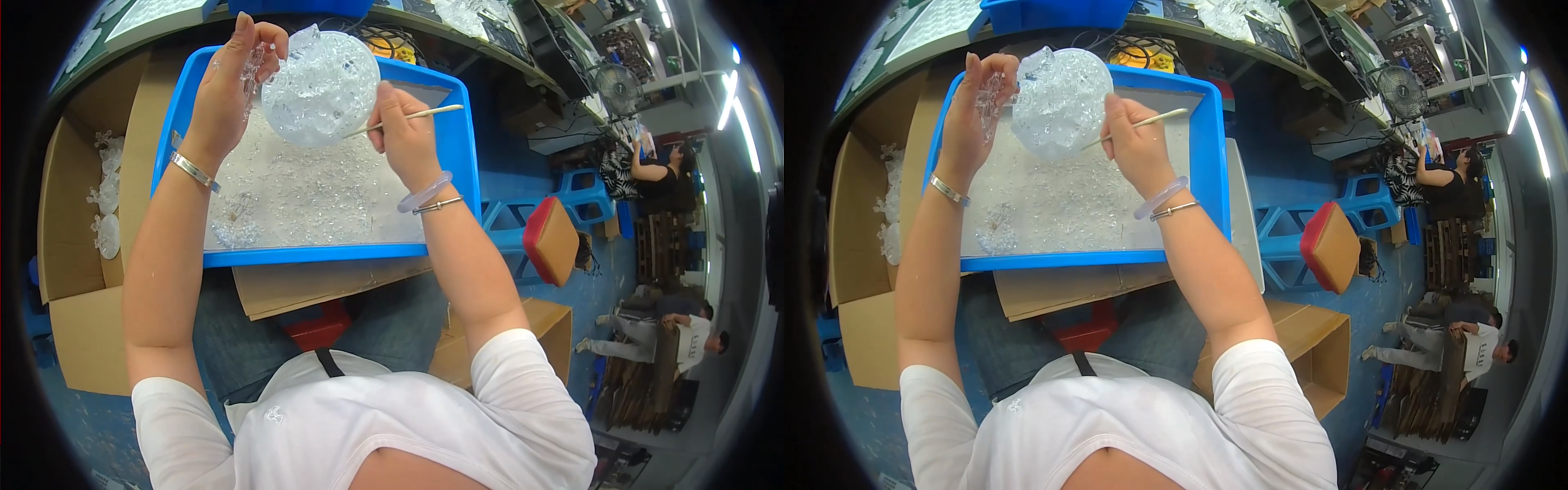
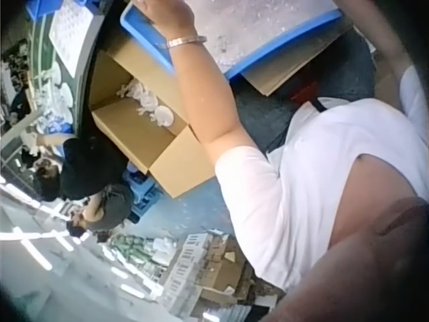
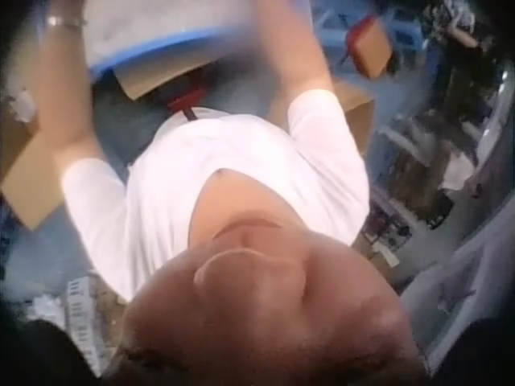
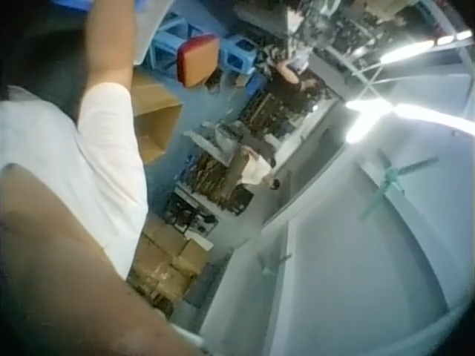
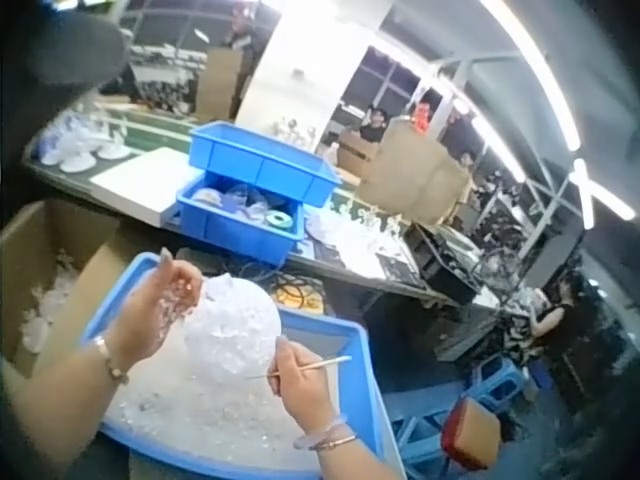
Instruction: Assembling or cleaning a decorative round light fixture component by arranging small crystalline beads using a wooden tool.
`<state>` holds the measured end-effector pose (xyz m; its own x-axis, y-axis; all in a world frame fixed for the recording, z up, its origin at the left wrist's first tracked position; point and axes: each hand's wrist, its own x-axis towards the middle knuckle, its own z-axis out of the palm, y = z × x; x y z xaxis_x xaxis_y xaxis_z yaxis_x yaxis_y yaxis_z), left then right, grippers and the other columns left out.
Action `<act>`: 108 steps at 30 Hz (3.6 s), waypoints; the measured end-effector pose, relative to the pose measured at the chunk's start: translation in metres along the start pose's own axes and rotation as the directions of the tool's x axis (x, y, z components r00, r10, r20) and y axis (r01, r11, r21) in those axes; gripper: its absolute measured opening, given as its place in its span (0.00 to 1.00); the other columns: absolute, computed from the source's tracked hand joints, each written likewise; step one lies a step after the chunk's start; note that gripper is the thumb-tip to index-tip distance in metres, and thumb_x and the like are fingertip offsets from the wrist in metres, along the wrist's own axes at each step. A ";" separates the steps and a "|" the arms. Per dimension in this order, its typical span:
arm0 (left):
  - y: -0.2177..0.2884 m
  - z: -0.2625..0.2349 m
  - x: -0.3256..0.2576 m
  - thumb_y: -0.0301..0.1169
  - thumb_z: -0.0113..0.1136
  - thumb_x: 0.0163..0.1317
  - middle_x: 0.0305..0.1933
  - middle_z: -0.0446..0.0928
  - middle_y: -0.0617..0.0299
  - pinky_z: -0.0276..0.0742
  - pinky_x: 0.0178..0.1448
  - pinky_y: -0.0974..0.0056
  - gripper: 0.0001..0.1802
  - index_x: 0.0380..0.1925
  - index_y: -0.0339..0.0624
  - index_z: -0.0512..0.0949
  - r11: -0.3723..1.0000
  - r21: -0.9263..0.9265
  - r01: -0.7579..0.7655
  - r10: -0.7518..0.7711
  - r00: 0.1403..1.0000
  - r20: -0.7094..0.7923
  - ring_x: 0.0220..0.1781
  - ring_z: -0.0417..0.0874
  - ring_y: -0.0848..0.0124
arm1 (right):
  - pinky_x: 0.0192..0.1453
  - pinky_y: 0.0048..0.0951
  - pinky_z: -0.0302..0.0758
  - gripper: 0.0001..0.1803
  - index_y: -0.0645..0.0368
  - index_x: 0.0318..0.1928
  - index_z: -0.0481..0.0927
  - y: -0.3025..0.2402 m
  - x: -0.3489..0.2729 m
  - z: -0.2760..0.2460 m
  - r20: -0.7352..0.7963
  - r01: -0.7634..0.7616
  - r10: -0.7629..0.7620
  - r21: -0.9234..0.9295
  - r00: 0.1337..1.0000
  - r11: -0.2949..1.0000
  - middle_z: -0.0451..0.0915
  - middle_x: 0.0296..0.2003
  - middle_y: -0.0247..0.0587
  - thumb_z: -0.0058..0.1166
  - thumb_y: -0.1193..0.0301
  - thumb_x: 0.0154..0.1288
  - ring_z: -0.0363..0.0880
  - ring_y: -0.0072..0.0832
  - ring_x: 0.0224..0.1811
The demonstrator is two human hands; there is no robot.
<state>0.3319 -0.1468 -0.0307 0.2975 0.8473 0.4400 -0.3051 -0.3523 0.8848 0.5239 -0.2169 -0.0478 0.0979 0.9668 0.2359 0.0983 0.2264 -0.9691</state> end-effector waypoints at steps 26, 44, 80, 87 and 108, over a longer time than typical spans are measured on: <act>0.004 0.003 -0.001 0.53 0.34 0.60 0.18 0.57 0.70 0.52 0.35 0.74 0.26 0.21 0.42 0.67 0.997 -0.060 0.048 -0.050 0.998 -0.030 0.25 0.55 0.78 | 0.13 0.14 0.54 0.23 0.58 0.15 0.66 -0.002 -0.003 -0.001 -0.080 0.074 -0.078 -0.045 0.994 0.996 0.63 0.08 0.30 0.36 0.58 0.64 0.58 0.13 0.09; 0.003 0.001 0.001 0.53 0.34 0.60 0.18 0.56 0.70 0.52 0.33 0.74 0.26 0.21 0.41 0.67 0.996 -0.066 0.056 -0.059 0.997 -0.043 0.24 0.55 0.78 | 0.13 0.14 0.54 0.22 0.57 0.16 0.67 -0.002 0.001 -0.004 -0.099 0.073 -0.077 -0.046 0.992 0.996 0.64 0.08 0.30 0.37 0.58 0.63 0.59 0.13 0.09; -0.004 0.002 0.005 0.55 0.34 0.59 0.18 0.59 0.71 0.50 0.30 0.75 0.28 0.21 0.43 0.71 1.000 0.020 0.007 -0.005 0.998 -0.061 0.23 0.55 0.80 | 0.12 0.15 0.52 0.23 0.57 0.13 0.64 -0.006 0.008 -0.006 -0.256 0.122 -0.113 0.020 0.960 0.992 0.61 0.07 0.30 0.37 0.58 0.63 0.57 0.15 0.08; -0.008 -0.011 -0.002 0.50 0.34 0.62 0.22 0.64 0.71 0.54 0.29 0.76 0.25 0.23 0.43 0.71 0.998 0.014 -0.060 0.062 0.977 -0.202 0.24 0.58 0.82 | 0.14 0.18 0.47 0.20 0.53 0.16 0.65 0.004 0.008 -0.006 -0.335 0.112 -0.089 0.051 0.938 0.992 0.58 0.13 0.22 0.39 0.59 0.63 0.51 0.11 0.14; -0.006 -0.003 0.003 0.53 0.31 0.61 0.19 0.56 0.71 0.51 0.30 0.75 0.27 0.22 0.42 0.67 0.988 -0.157 0.007 -0.027 0.992 -0.127 0.24 0.55 0.80 | 0.31 0.35 0.65 0.16 0.63 0.25 0.71 0.027 0.016 -0.075 -0.511 -0.212 -0.100 -0.516 0.854 0.830 0.69 0.23 0.46 0.40 0.63 0.61 0.69 0.40 0.27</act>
<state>0.3317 -0.1409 -0.0353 0.1882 0.9001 0.3930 -0.4413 -0.2799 0.8526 0.6020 -0.2043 -0.0646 0.5800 0.7422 0.3357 0.5723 -0.0780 -0.8163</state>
